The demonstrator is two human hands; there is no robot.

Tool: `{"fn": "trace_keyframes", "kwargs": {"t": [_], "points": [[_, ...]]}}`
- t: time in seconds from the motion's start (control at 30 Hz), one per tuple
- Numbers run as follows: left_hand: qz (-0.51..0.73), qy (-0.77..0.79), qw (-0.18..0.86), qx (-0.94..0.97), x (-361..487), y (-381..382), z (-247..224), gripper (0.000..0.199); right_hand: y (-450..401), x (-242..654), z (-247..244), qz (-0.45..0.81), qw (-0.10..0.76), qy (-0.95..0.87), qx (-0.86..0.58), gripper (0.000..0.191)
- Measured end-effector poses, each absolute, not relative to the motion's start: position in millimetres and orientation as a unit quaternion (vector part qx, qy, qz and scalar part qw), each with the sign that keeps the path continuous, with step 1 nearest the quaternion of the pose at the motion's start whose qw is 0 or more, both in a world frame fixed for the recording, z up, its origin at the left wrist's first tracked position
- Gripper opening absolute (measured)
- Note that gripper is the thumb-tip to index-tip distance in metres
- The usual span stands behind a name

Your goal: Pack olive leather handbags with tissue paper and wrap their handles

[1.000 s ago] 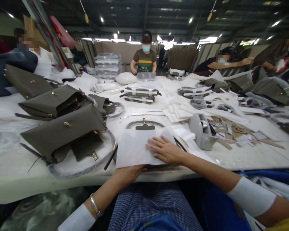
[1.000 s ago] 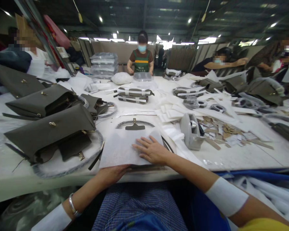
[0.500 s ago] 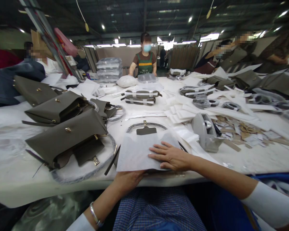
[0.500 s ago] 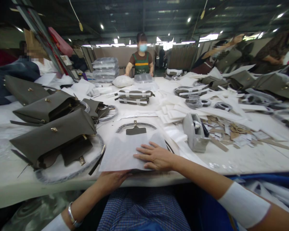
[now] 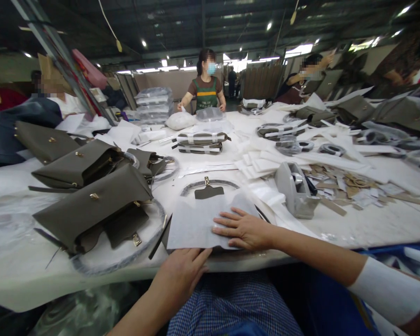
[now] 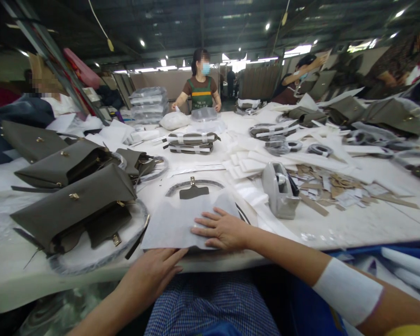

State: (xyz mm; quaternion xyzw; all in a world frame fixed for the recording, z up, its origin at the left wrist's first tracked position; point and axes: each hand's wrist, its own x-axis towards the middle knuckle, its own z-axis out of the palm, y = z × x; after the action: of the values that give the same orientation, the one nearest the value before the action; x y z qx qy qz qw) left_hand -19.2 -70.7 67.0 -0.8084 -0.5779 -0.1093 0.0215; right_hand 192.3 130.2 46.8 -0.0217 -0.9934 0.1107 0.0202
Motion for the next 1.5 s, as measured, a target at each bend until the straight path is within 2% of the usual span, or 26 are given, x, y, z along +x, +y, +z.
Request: {"fn": "trace_keyframes", "kwargs": {"t": [0.07, 0.17, 0.33, 0.47, 0.83, 1.07, 1.37, 1.5], "points": [[-0.146, -0.58, -0.01, -0.801, -10, -71, 92, 0.024, 130, 192, 46, 0.113, 0.017, -0.993, -0.021, 0.057], [-0.191, -0.575, -0.028, -0.795, -3, -48, 109, 0.025, 130, 192, 46, 0.117, 0.021, -0.993, -0.024, 0.057], [-0.164, -0.563, -0.007, -0.81, -32, 2, 65, 0.037, 128, 193, 47, 0.149, 0.032, -0.988, -0.037, 0.06], [-0.177, -0.579, -0.016, -0.796, -53, 3, 31, 0.046, 127, 193, 49, 0.194, 0.043, -0.978, -0.068, 0.066], [-0.18, -0.586, -0.022, -0.79, -49, -2, 33, 0.046, 127, 192, 52, 0.183, 0.036, -0.981, -0.059, 0.056], [-0.172, -0.562, -0.02, -0.809, -51, -6, 38, 0.039, 126, 193, 54, 0.15, 0.035, -0.987, -0.04, 0.051], [-0.138, -0.544, 0.017, -0.828, -49, -7, 42, 0.037, 122, 193, 57, 0.186, 0.026, -0.979, -0.073, 0.058], [-0.122, -0.505, 0.132, -0.844, -57, -8, 38, 0.051, 117, 198, 64, 0.153, 0.037, -0.983, -0.089, 0.063]]}}
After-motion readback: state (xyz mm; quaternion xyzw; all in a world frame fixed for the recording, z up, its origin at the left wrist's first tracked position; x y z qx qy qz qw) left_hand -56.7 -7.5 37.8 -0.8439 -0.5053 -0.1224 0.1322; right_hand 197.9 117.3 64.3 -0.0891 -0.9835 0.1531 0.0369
